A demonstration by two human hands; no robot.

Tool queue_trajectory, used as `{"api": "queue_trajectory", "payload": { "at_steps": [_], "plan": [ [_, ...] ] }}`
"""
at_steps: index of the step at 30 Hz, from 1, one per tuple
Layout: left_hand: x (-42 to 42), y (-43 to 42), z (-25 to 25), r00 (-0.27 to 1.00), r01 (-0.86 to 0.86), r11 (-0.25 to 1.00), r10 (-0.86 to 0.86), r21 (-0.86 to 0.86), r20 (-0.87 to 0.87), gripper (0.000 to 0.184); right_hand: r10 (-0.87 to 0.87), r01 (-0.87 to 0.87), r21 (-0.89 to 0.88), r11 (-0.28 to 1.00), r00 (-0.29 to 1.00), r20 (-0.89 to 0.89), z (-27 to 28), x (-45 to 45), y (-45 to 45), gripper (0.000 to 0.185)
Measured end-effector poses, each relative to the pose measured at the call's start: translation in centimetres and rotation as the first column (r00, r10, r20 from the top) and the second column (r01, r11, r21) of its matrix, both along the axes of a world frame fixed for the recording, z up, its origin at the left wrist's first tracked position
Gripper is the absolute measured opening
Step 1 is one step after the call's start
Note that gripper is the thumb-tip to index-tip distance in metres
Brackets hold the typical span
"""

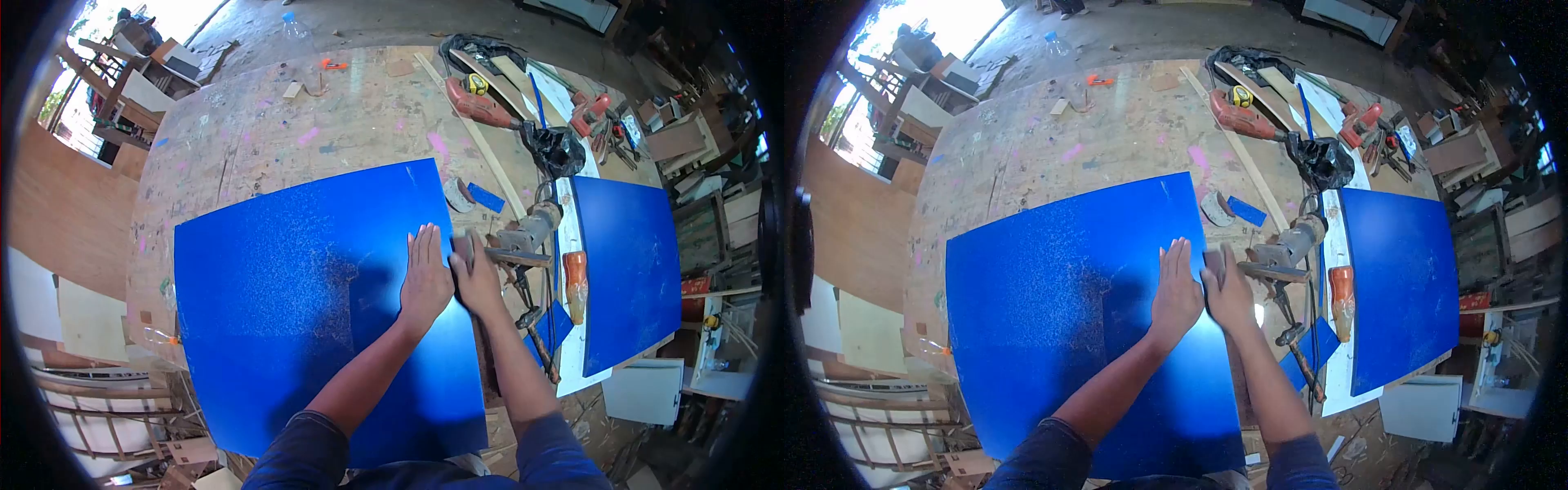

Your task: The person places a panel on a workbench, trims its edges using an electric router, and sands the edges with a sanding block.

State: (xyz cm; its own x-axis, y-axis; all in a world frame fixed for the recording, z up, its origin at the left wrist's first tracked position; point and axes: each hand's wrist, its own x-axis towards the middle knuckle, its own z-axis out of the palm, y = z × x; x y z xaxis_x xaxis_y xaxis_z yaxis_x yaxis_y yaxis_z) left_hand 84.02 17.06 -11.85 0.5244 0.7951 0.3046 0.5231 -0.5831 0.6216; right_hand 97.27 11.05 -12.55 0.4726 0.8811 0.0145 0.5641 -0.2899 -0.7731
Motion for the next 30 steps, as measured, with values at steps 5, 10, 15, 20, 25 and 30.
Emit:
{"api": "queue_trajectory", "payload": {
  "at_steps": [5,10,15,20,25,30],
  "plan": [
    [0.0,0.0,-0.3,0.999,0.0,1.0,0.001,0.01,-0.034,0.072,-0.03,0.015,0.117,0.993,0.992,0.124,-2.1,4.3,15.1,0.078],
    [0.1,0.1,-0.2,1.0,0.008,1.0,-0.008,-0.001,-0.016,0.073,0.012,-0.03,0.144,0.989,0.992,0.127,-0.7,3.0,11.3,0.082],
    [0.0,0.1,-0.3,1.0,0.011,1.0,-0.011,-0.004,-0.014,0.074,-0.023,0.025,-0.023,0.999,0.997,0.075,0.3,2.8,11.9,0.084],
    [0.2,0.3,-0.6,1.0,-0.007,0.999,0.008,0.038,-0.018,0.073,-0.03,0.04,-0.07,0.997,0.99,0.137,0.2,5.0,20.1,0.084],
    [-0.1,0.2,-0.7,0.998,0.002,0.998,-0.005,0.057,0.056,0.073,-0.016,0.013,-0.139,0.99,1.0,-0.019,1.6,2.3,9.4,0.087],
    [-0.1,0.2,-0.7,0.997,0.001,0.999,-0.005,0.051,0.075,0.072,0.003,0.001,-0.175,0.985,1.0,0.024,3.2,-3.3,-8.8,0.084]
  ]
}}
